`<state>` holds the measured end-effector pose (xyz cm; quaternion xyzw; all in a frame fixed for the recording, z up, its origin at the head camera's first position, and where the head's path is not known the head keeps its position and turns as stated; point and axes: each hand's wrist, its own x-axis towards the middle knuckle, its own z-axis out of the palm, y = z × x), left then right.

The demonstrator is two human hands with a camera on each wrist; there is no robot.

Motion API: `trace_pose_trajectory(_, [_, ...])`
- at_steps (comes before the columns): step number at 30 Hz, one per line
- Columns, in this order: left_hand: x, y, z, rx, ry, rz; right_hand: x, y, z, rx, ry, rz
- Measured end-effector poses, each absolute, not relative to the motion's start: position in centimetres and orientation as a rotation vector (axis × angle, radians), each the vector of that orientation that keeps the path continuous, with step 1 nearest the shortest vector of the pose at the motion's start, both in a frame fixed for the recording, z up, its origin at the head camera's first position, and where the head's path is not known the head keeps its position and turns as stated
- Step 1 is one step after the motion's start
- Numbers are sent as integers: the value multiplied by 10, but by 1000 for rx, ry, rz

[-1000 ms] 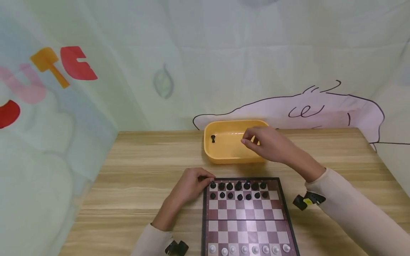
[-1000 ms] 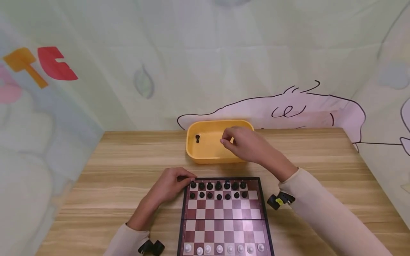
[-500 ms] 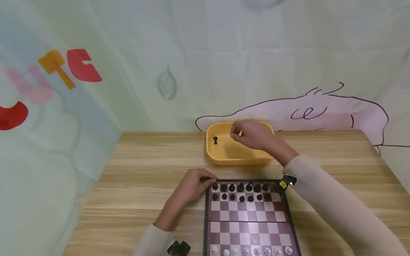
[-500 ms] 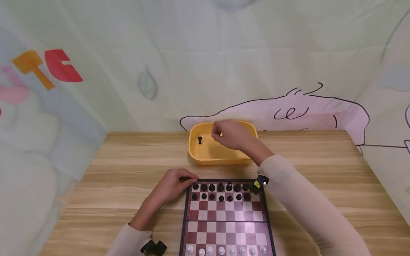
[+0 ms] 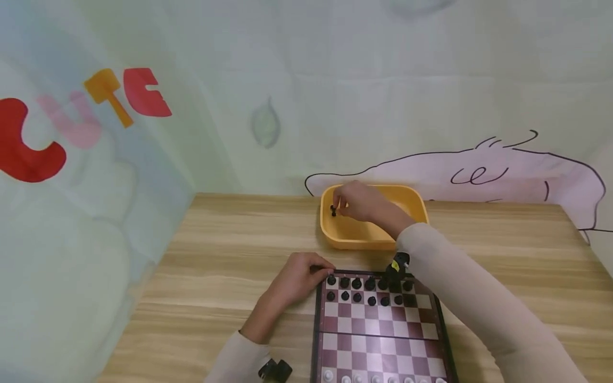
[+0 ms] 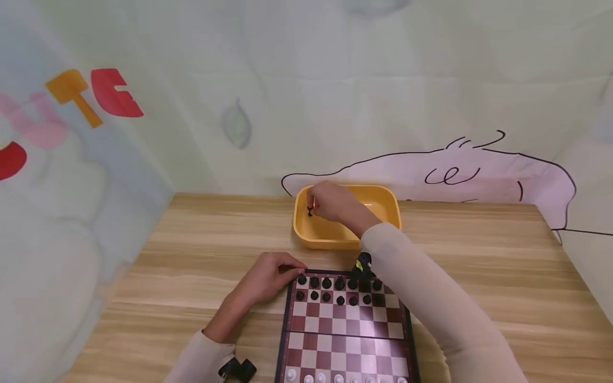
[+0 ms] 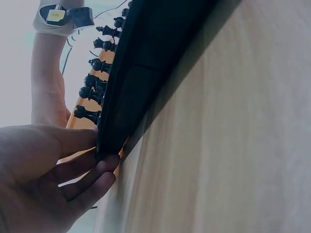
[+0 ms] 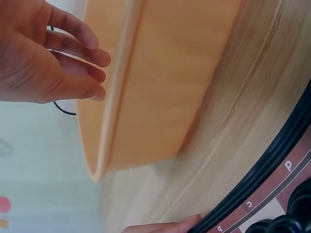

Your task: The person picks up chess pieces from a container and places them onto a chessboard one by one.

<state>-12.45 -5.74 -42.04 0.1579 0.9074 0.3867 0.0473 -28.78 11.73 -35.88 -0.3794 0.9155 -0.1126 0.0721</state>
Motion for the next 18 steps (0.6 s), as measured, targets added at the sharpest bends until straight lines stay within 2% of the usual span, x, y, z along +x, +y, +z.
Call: trace_pose_trajectory(18, [-123, -59, -420, 498, 2752, 1216, -295, 99, -379, -1131, 2752, -202])
